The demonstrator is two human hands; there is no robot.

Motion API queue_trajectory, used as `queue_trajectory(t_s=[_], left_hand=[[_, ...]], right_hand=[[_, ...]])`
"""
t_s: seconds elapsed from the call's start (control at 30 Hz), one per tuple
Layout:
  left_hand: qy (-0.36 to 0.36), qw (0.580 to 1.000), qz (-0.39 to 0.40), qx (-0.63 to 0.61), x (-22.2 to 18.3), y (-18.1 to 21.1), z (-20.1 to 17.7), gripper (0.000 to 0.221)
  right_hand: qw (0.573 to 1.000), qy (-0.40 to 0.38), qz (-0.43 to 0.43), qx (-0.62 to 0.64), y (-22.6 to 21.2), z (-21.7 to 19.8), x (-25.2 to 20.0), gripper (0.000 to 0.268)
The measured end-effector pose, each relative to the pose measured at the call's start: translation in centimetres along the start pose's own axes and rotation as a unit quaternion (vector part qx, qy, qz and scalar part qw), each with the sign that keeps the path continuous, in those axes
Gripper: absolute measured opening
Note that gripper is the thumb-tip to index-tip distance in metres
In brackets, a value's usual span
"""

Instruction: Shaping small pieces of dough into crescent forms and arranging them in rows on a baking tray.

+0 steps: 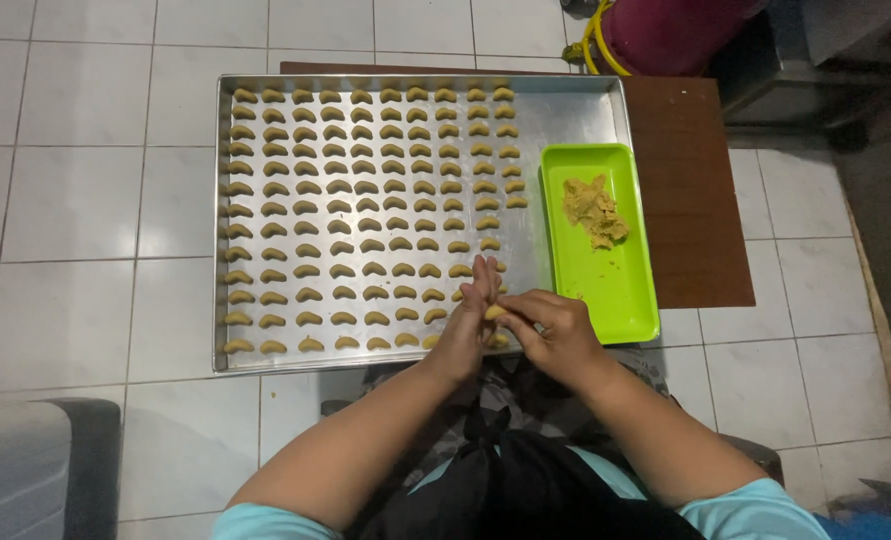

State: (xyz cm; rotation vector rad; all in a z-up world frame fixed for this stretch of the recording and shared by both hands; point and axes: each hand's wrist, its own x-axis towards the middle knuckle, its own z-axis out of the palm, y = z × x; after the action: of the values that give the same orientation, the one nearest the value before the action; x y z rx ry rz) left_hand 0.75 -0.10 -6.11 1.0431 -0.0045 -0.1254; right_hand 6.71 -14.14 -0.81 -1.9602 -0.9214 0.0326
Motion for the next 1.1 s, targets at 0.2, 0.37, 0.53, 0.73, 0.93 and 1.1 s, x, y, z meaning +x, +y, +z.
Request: queue_trajectory(t_s=[0.2,0.37,0.53,0.73,0.93,1.1], left_hand=[[0.04,0.999,0.003,-0.026,0.1,-2.8,-0.2,0.076],[0.093,0.992,-0.064,-0.061,0.0,-1.3,0.7,0.084],[0.122,0.985,-0.094,-0.079,0.6,0.1,-0.1,0.085],[0.172,0.975,-0.115,-0.081,0.9,0.8,-0.7,0.084],[0.194,0.966,-0.134,-0.107,1.5,-0.3,-1.7,0.082],[0.196,0.965,-0.151,-0.089,1.4,1.0,-1.4,0.082]], right_hand=[[0.998,0.057,0.027,0.017,1.5,2.0,-1.3,0.013],[0.99,0.043,0.124,0.043,3.3,2.5,-1.4,0.013],[0.987,0.078,0.141,-0.007,12.2,1.1,0.7,0.014],[0.959,0.114,0.138,-0.218,20.2,1.0,4.5,0.017],[0.916,0.056,0.242,-0.314,20.0,2.9,6.4,0.014],[0.913,0.028,0.238,-0.329,21.1,3.6,6.0,0.01]])
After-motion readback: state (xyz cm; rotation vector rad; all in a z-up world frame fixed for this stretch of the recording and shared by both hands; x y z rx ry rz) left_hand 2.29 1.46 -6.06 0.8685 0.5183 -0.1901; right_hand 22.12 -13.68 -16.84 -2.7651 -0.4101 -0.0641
